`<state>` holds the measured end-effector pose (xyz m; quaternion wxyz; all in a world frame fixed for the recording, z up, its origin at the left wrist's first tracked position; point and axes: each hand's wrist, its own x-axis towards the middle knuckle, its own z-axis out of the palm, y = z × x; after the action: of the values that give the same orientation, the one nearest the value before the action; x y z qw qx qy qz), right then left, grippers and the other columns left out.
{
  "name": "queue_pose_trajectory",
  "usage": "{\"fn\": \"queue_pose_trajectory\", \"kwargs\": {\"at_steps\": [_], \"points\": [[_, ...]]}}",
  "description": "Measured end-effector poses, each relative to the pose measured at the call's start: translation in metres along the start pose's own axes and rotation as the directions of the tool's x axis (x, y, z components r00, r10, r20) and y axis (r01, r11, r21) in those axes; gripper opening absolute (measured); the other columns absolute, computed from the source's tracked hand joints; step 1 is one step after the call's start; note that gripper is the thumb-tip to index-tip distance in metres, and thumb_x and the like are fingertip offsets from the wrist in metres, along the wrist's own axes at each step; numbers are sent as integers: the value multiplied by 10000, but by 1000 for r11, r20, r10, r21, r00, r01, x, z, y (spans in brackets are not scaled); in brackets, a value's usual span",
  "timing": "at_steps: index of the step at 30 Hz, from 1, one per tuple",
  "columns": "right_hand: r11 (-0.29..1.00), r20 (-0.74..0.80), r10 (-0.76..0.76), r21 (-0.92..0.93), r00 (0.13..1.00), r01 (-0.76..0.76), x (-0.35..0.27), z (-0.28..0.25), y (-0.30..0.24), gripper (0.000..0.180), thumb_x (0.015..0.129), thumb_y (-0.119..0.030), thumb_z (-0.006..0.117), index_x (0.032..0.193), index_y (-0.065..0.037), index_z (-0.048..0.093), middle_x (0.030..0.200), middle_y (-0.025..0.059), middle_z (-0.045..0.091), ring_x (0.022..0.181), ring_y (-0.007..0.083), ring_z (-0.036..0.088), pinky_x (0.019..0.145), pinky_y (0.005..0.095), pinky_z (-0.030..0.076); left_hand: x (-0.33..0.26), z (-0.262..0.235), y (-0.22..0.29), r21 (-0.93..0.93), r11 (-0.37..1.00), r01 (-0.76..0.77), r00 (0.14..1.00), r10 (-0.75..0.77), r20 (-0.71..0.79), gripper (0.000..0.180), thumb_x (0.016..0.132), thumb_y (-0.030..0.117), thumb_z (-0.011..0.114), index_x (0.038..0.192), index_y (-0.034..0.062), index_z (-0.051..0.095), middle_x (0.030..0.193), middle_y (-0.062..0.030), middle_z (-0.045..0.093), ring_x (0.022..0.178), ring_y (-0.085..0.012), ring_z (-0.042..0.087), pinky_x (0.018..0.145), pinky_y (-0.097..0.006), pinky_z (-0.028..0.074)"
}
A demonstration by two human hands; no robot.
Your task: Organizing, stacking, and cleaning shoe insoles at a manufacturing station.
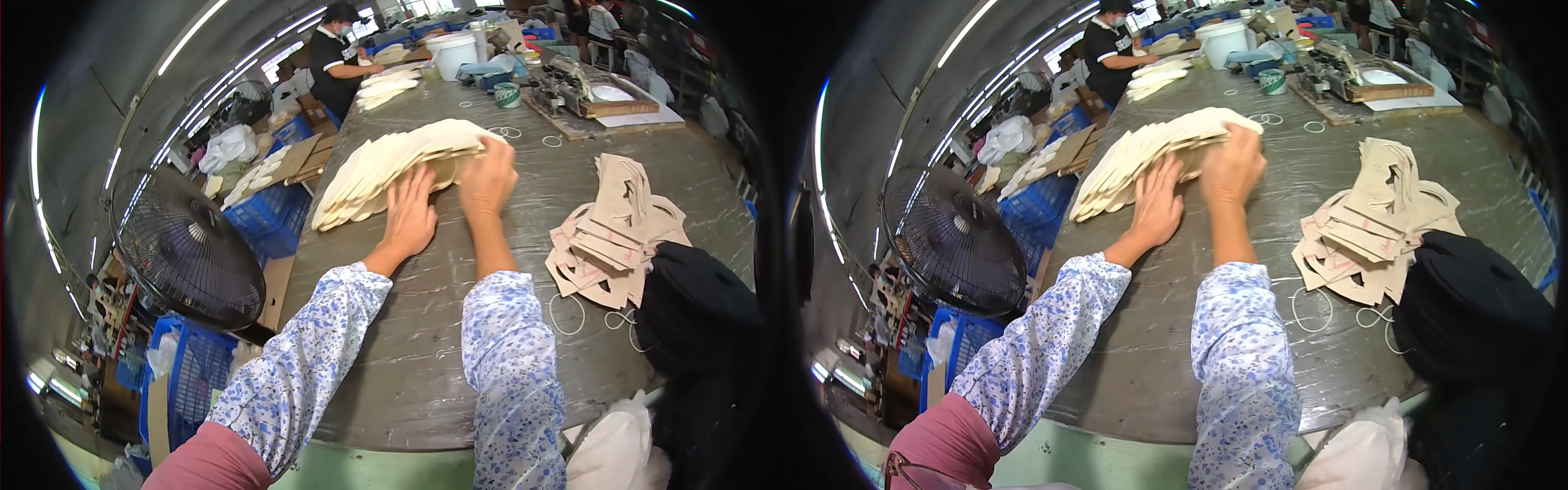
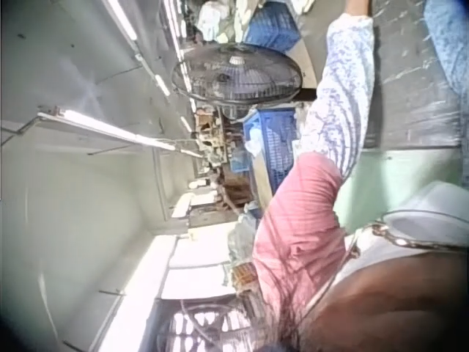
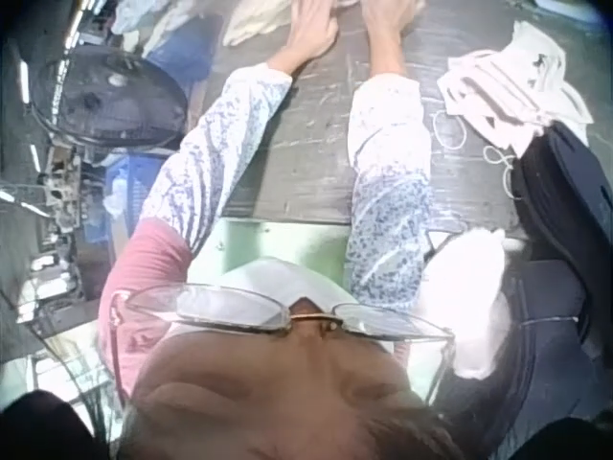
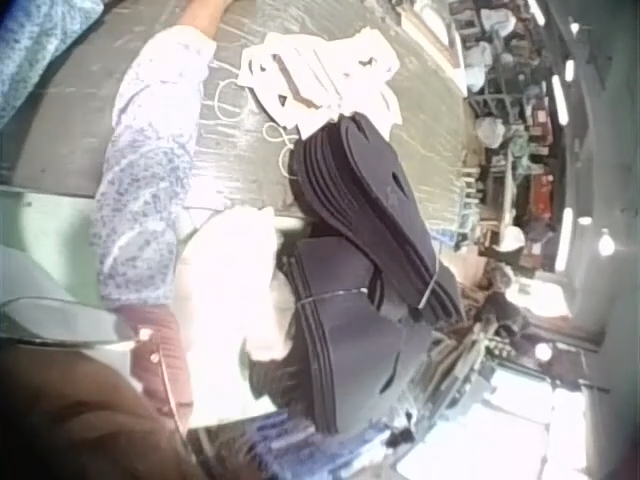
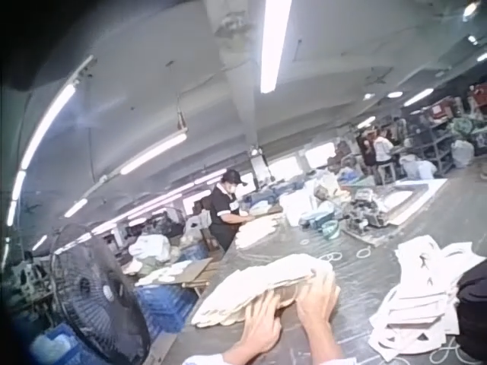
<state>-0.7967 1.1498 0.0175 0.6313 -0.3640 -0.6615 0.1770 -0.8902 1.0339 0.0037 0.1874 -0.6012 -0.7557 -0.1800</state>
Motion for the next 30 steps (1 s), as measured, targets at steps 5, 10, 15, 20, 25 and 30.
{"fn": "queue_pose_trajectory", "kwargs": {"at_steps": [5,10,15,20,25,30], "points": [[865,-63,499,96,864,-492,8,-9,39,284,760,-29,574,1011,-148,631,1011,75,550,1018,274,538,854,423,439,2,-1,3,18,1000,3,1000,-4,9,622,840,102,454,1432,91,261,1528,-130,218,1418,-316,164,1132,-520,88],[966,115,255,18,960,-259,-1,-5,26,339,758,-1,587,995,-222,684,1008,60,543,1011,265,535,864,417,438,3,-1,-1,35,999,-5,999,4,36,622,844,119,463,1433,89,267,1544,-124,178,1430,-310,129,1133,-525,70],[995,217,101,-7,971,-102,-7,-1,22,372,770,-11,580,1045,-242,678,1024,55,537,1015,261,530,871,430,414,1,-1,-3,29,1000,1,999,-2,43,603,849,123,463,1424,80,288,1547,-127,165,1431,-312,122,1135,-527,64],[999,184,-4,41,983,-4,-6,0,19,339,777,-27,563,1023,-226,684,990,39,557,1005,244,535,851,414,412,1,-1,-2,9,1000,-15,999,15,38,592,852,132,467,1415,68,298,1543,-136,169,1429,-316,122,1136,-531,54],[967,315,-225,186,922,173,-11,12,-2,314,801,-69,544,1044,-213,682,986,38,569,1015,222,536,851,394,412,1,0,-4,1,1000,-18,1000,18,15,543,843,143,502,1360,42,370,1530,-155,183,1427,-321,119,1129,-557,77],[953,428,-299,90,853,289,-16,18,-10,322,836,-106,515,1090,-241,660,999,45,572,1012,235,531,855,409,404,3,1,-6,23,1000,-3,998,2,66,579,918,267,397,1422,11,272,1528,-195,170,1431,-341,99,1128,-551,40]]}}
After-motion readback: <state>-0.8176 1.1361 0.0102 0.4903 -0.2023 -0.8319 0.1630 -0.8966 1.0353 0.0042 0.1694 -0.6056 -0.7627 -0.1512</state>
